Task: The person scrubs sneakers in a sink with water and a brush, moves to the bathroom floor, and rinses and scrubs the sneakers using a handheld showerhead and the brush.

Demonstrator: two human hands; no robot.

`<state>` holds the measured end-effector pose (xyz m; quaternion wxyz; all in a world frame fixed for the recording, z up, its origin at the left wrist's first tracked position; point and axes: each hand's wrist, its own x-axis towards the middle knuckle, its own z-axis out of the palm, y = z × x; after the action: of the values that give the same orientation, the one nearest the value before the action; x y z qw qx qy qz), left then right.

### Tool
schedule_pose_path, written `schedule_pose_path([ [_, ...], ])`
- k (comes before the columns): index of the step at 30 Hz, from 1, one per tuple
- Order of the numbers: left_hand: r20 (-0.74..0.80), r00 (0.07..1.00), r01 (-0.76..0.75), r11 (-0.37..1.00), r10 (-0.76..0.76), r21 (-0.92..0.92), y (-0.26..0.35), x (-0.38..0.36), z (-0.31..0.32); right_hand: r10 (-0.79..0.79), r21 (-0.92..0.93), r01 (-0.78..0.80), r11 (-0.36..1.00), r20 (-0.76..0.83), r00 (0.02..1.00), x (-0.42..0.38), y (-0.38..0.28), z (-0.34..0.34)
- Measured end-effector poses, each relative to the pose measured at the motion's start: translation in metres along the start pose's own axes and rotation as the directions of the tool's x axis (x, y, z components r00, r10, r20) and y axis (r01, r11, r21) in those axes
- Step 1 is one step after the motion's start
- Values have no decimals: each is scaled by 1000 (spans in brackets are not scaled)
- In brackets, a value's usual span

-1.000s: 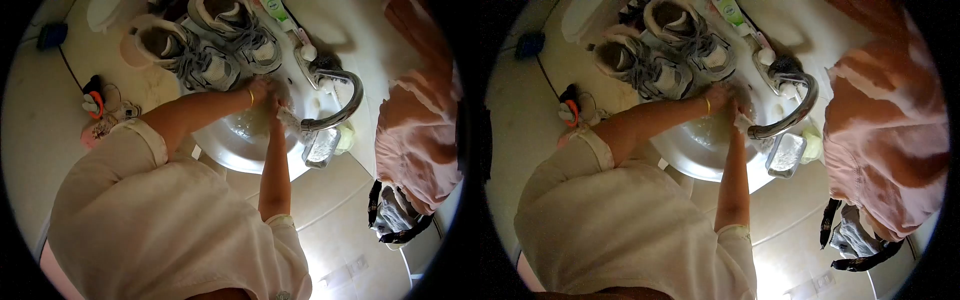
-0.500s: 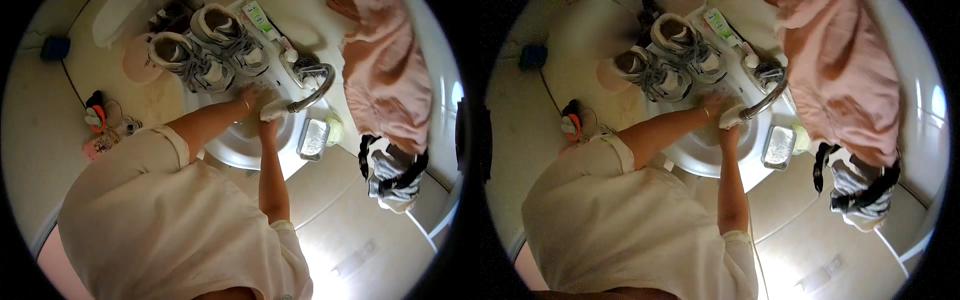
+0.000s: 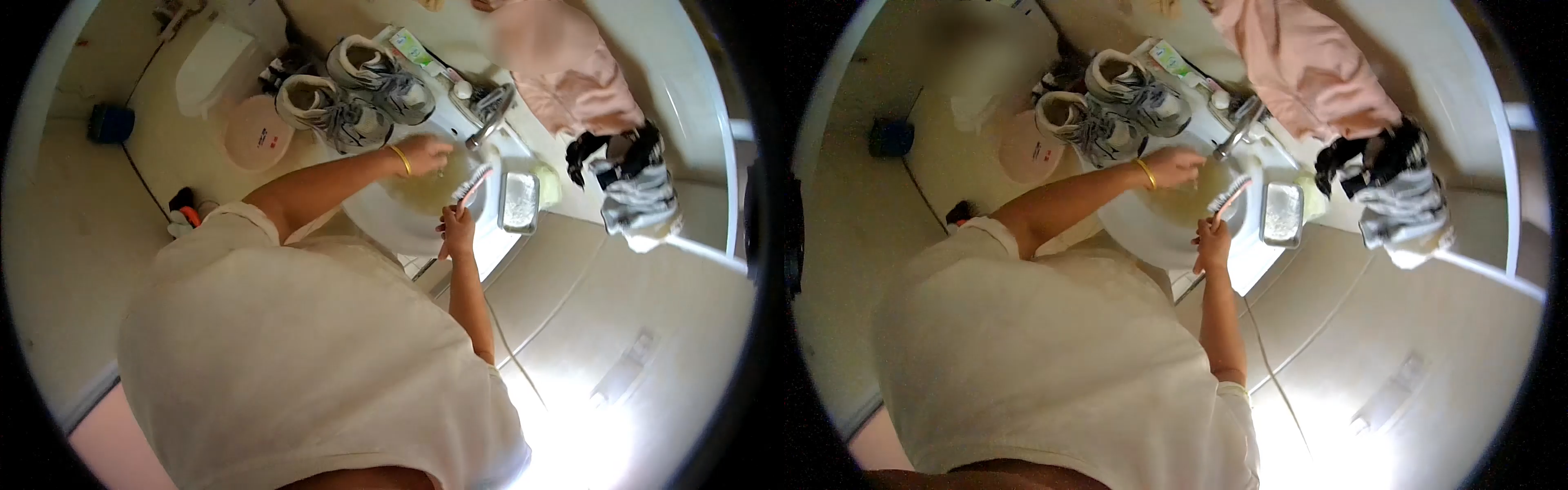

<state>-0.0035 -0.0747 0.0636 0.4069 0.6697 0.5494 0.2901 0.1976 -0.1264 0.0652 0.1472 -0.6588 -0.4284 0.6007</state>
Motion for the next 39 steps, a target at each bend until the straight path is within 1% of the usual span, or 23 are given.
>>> schedule_pose_path([
  [1, 8, 999, -42, 999, 42, -5, 15, 3, -26, -97, -15, 97, 995, -60, 993, 2, 14, -2],
  [3, -326, 945, -35, 982, -29, -188, 16, 3, -50, -362, -301, 306, 903, -150, 920, 18, 42, -14],
  [4, -407, 913, -28, 993, -20, -112, 17, 4, -69, -484, -447, 374, 813, -162, 860, 20, 49, -18],
  [5, -488, 873, -16, 999, -5, -40, 14, 6, -89, -567, -555, 391, 735, -186, 802, -2, 26, -20],
  [6, -539, 842, 10, 1000, -1, 14, 0, 11, -106, -550, -573, 369, 731, -176, 816, -7, 21, -22],
  [7, -436, 872, 217, 974, -225, -69, 17, 6, -132, -532, -590, 350, 727, -164, 831, -8, 18, -24],
  [8, -443, 871, 278, 956, -212, 89, 4, 8, -147, -510, -608, 329, 723, -148, 848, -9, 18, -28],
  [9, -450, 871, 332, 912, -197, 242, -14, 14, -162, -597, -699, 374, 610, -95, 797, 14, 45, -34],
  [11, -394, 867, 384, 912, -305, 141, -64, 30, -177, -445, -714, 181, 676, -199, 873, -14, 7, -30],
  [12, -361, 861, 414, 906, -357, 91, -58, 30, -180, -362, -713, 82, 697, -251, 898, -24, -7, -28],
  [13, -256, 855, 502, 844, -451, 191, -53, 31, -187, -401, -694, 146, 705, -221, 889, -13, -2, -31],
  [14, -217, 832, 538, 839, -511, 84, -47, 29, -187, -508, -707, 250, 662, -178, 843, -3, 0, -31],
  [16, -123, 777, 605, 786, -617, -127, -3, 14, -177, -701, -720, 443, 534, -84, 708, 17, -7, -32],
  [17, -89, 745, 641, 746, -661, -179, -9, 18, -174, -715, -629, 539, 560, -39, 698, 25, -16, -33],
  [19, -20, 675, 705, 653, -737, -278, -34, 29, -173, -662, -686, 398, 609, -164, 731, 50, -23, -29],
  [22, 109, 646, 756, 612, -756, -234, -45, 38, -180, -595, -739, 224, 635, -284, 752, 66, -34, -25],
  [23, 161, 655, 752, 619, -738, -224, -47, 40, -182, -574, -750, 172, 639, -316, 755, 67, -38, -25],
  [27, 155, 527, 846, 499, -836, -187, -34, 47, -178, -495, -774, 92, 627, -304, 814, 69, -44, -32],
  [30, 122, 615, 781, 581, -779, -228, -45, 52, -184, -447, -769, 28, 639, -342, 827, 65, -45, -32],
  [32, 88, 679, 728, 654, -728, -205, -49, 49, -193, -445, -764, 28, 644, -345, 826, 58, -44, -30],
  [34, 48, 718, 687, 695, -695, -212, -34, 37, -198, -443, -744, 29, 668, -366, 819, 46, -44, -28],
  [37, -27, 715, 676, 701, -698, -230, -51, 33, -218, -397, -722, 24, 692, -353, 847, 26, -47, -27],
  [39, -12, 744, 650, 727, -668, -219, -58, 25, -228, -463, -736, 30, 676, -393, 795, 30, -31, -27],
])
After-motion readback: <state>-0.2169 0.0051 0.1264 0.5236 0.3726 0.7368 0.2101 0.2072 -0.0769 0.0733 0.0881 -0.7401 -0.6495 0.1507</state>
